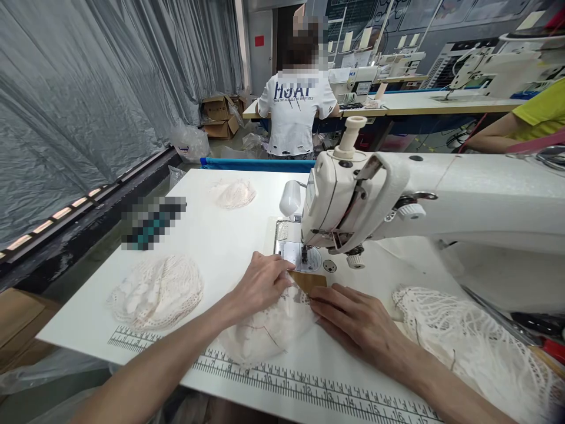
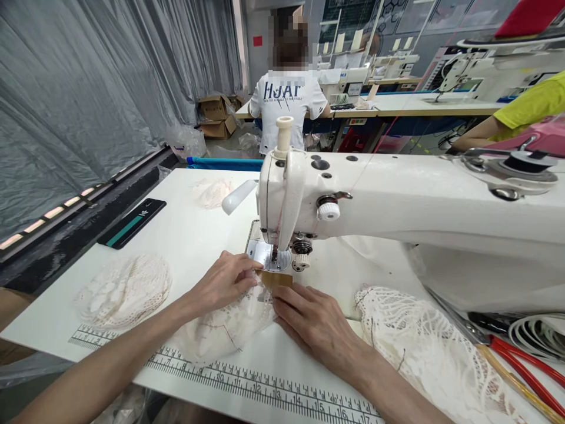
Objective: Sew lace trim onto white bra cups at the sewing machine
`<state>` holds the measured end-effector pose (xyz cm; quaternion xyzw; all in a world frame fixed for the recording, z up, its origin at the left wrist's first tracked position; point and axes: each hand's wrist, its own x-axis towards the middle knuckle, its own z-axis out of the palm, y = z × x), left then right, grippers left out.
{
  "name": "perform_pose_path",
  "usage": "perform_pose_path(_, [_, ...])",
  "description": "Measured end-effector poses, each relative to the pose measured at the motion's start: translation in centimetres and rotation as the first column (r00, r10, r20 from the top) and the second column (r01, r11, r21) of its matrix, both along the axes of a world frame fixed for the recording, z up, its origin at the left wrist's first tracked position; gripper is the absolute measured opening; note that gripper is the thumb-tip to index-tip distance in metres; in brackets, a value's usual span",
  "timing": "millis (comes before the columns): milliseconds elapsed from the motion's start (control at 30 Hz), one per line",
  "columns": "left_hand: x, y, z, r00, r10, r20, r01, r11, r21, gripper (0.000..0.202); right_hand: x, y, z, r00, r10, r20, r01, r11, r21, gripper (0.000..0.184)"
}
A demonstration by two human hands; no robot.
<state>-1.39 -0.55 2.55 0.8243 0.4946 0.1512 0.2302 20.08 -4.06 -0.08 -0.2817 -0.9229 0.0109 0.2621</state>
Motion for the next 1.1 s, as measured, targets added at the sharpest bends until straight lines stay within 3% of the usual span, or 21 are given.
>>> perform_pose_path(200, [0.07, 0.01, 0.36, 1.000, 0.010, 0.007, -0.010, 1.000, -0.027, 0.026, -0.06, 0.01, 0.06, 1.000, 0.022, -0.015, -0.022, 0.998, 0.055, 0.016])
perform_pose_path(633, [0.01, 0.13, 0.43, 1.000, -0.005, -0.002, 0.005, 0.999, -0.053, 0.028, 0.12, -0.03, 0.38, 0.999, 0.043, -0.008, -0.043, 0.998, 0.047, 0.020])
perform_pose_path(900, [0.06, -0.04, 0.39, 1.000, -0.002, -0.003, 0.002, 1.000, -0.008, 0.024, -0.14, -0.13, 0.97, 0.999, 0.034, 0.034, -0.037, 0.996, 0.079, 0.027])
perform_pose_path(1100, [-0.13, 0.74, -0.20, 1.000, 0.003, -0.011, -0.003, 0.999, 0.050, 0.025, -0.23, -0.17, 0.38, 0.996, 0.013, 0.087, -0.023, 0.994, 0.110, 0.024])
